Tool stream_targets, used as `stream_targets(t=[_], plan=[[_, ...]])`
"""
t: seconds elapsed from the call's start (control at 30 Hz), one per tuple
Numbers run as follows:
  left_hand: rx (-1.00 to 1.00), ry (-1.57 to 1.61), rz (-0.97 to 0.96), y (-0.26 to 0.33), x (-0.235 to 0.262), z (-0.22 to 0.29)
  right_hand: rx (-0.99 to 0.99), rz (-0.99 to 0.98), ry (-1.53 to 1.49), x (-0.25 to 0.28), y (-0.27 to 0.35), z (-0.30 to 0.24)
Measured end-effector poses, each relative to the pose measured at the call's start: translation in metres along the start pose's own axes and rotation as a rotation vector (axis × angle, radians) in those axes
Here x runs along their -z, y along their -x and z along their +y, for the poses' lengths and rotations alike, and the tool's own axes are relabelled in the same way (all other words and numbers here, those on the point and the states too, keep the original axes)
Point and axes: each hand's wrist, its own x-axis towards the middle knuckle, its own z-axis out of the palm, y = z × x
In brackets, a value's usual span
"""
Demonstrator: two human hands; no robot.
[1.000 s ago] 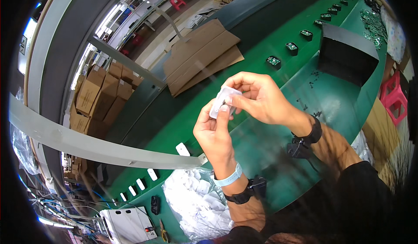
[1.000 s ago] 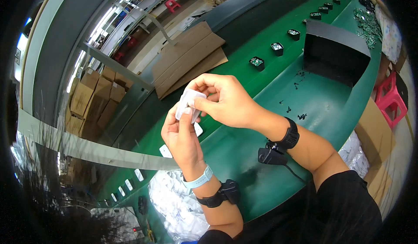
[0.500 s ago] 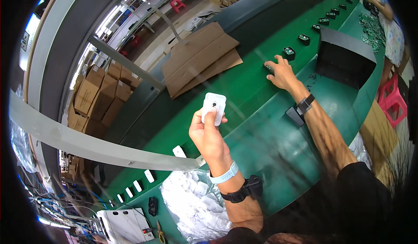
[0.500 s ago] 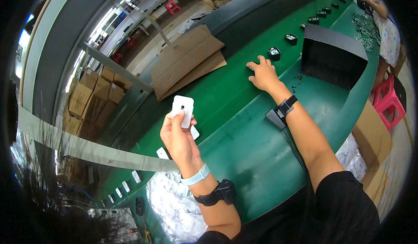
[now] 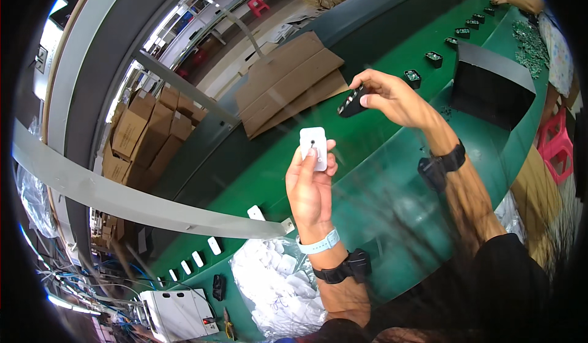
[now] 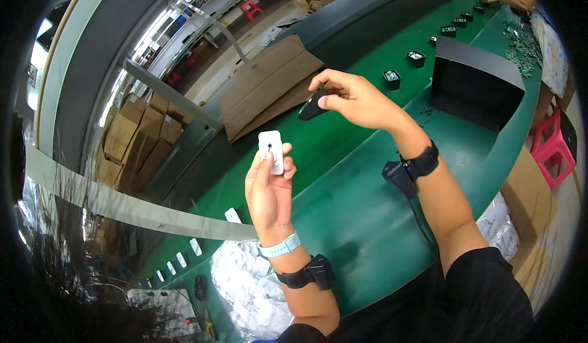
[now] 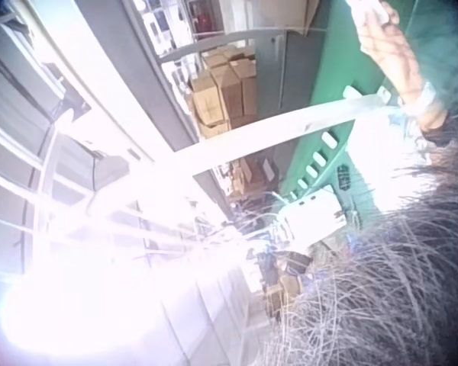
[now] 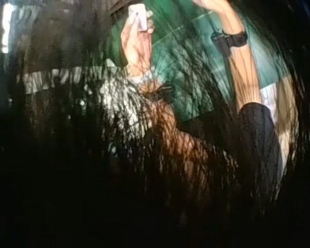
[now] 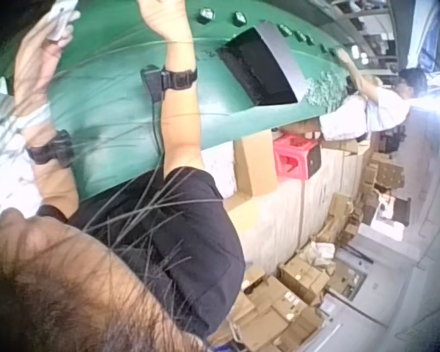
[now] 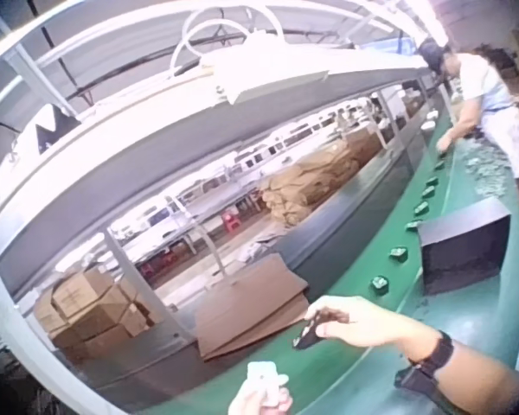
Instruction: The person repeatedly picks up small white plastic cases and green circuit boards from a green workbench. They insert the circuit boards into the cases, close the lids, and place the assembled units on the table. The process is repeated for multiple units throughout the clip.
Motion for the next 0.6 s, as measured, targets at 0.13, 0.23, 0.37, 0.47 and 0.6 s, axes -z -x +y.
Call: stream_targets(t=[0.13,0.23,0.37,0.47,0.6], plan=[[0.042,0.211,-0.024,-0.002,0.004,-0.003,-0.041,-0.125,-0.087,-0.014,0.017,-0.044],[0.073,0.265,-0.021,-0.003,0.006,-0.004,-0.054,-0.163,-0.1,-0.016,0.021,-0.055],[0.145,0.423,-0.069,-0.002,0.006,-0.004,-0.055,-0.169,-0.064,-0.024,0.023,-0.059],[0.14,0.472,-0.095,-0.002,0.0,-0.005,-0.055,-0.161,-0.066,-0.031,0.025,-0.063],[0.105,0.437,-0.068,0.001,-0.009,-0.002,-0.063,-0.118,-0.092,-0.04,0.023,-0.061]])
